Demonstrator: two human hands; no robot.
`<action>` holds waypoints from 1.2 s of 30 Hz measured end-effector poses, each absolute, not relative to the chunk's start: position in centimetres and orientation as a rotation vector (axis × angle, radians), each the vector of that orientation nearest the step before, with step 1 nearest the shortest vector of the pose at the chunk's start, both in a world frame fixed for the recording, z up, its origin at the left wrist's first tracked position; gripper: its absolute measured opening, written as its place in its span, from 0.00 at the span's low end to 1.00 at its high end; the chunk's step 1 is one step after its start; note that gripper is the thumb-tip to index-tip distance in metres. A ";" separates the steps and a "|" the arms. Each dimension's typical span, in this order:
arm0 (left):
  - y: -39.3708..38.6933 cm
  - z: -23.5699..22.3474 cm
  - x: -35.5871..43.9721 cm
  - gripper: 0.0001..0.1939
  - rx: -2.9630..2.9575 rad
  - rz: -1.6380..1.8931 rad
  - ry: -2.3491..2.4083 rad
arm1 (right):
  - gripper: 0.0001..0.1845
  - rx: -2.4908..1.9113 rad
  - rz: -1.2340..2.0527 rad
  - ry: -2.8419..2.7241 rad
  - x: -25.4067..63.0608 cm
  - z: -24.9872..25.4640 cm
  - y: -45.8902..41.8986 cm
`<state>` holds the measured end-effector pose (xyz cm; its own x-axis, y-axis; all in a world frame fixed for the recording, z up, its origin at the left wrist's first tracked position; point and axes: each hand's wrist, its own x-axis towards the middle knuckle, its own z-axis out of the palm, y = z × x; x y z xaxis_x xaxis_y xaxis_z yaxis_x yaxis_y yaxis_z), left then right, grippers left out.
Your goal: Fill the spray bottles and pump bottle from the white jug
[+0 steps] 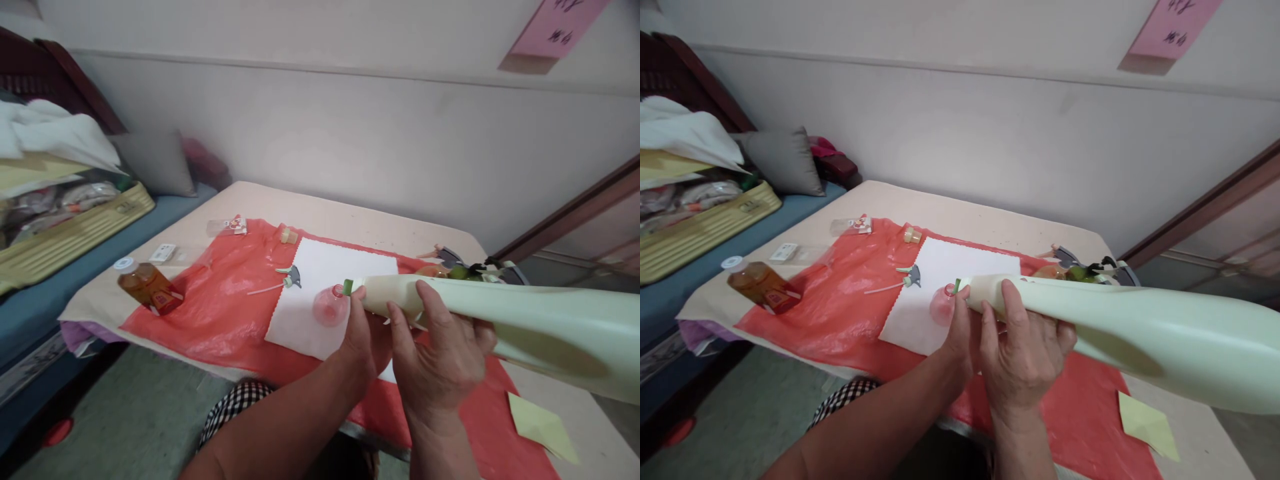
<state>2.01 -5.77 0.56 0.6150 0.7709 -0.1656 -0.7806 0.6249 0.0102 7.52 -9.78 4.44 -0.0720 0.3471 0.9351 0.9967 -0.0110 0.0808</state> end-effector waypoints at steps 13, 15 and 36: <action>-5.6 0.8 2.1 0.31 -0.057 0.884 0.156 | 0.23 -1.457 -1.100 -1.522 7.4 4.5 -9.9; -5.7 0.7 2.1 0.30 -0.067 0.885 0.145 | 0.23 -1.455 -1.103 -1.526 7.4 4.6 -9.9; -5.9 0.4 2.3 0.32 0.019 0.893 0.149 | 0.25 -1.402 -1.083 -1.545 7.2 4.7 -9.9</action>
<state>2.33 -5.86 0.42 0.6176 0.7770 -0.1218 -0.7744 0.6278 0.0784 7.23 -9.93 4.70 -0.0977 0.3404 0.9352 0.9952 0.0324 0.0922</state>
